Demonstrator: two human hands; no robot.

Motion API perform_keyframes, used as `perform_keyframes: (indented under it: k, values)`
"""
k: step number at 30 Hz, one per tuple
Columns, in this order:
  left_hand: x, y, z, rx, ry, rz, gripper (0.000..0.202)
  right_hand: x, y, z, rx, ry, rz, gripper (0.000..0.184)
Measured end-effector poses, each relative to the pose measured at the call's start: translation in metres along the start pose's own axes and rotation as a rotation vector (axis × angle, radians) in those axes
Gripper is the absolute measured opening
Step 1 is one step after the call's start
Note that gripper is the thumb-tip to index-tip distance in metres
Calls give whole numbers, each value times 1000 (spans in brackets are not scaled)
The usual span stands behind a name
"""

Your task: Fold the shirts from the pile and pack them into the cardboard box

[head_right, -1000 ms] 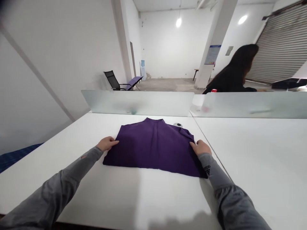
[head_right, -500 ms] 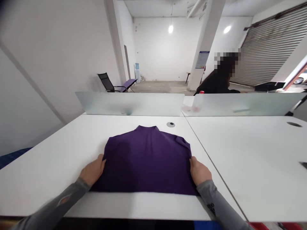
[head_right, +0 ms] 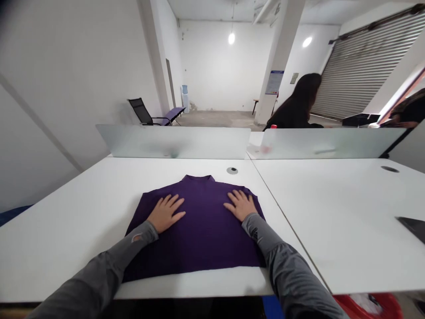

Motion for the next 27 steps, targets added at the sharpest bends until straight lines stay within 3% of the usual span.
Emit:
perform_keyframes:
  k: [3, 6, 8, 10, 12, 15, 18, 20, 23, 27]
  values:
    - [11, 24, 0, -242, 40, 30, 64, 10, -30, 13, 116, -13, -2, 54]
    - [10, 31, -1, -304, 51, 24, 66, 7, -45, 14, 145, -138, 83, 53]
    - [7, 28, -1, -304, 51, 11, 65, 0, -55, 8, 300, -305, 144, 55]
    - [5, 25, -1, -315, 46, -5, 64, -9, -69, -4, 542, -377, 199, 58]
    - [4, 24, 0, -328, 45, -20, 64, -17, -85, -18, 718, -293, 295, 58]
    - [-1, 23, 1, -339, 39, -28, 62, -29, -94, -36, 783, -47, 640, 52]
    - [-10, 14, 5, -311, -24, -1, 57, -38, -79, -49, 823, 165, 1060, 42]
    - [-15, -2, 7, -191, -94, -9, 56, -45, -62, -54, 802, 214, 1200, 36]
    - [-13, -33, 8, 40, -103, -101, 58, -57, -39, -54, 720, 154, 1236, 35]
    - [0, -60, 8, 105, 37, -197, 57, -87, -12, -32, 592, 79, 1256, 44]
Point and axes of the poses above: each hand's wrist, its own z-axis towards the middle knuckle, its own x-axis out of the palm, y = z × x, the point moved 1 cm from there along z, towards the middle knuckle, and after that the axes turned 8 degrees about -y, right-handed, at the moved point
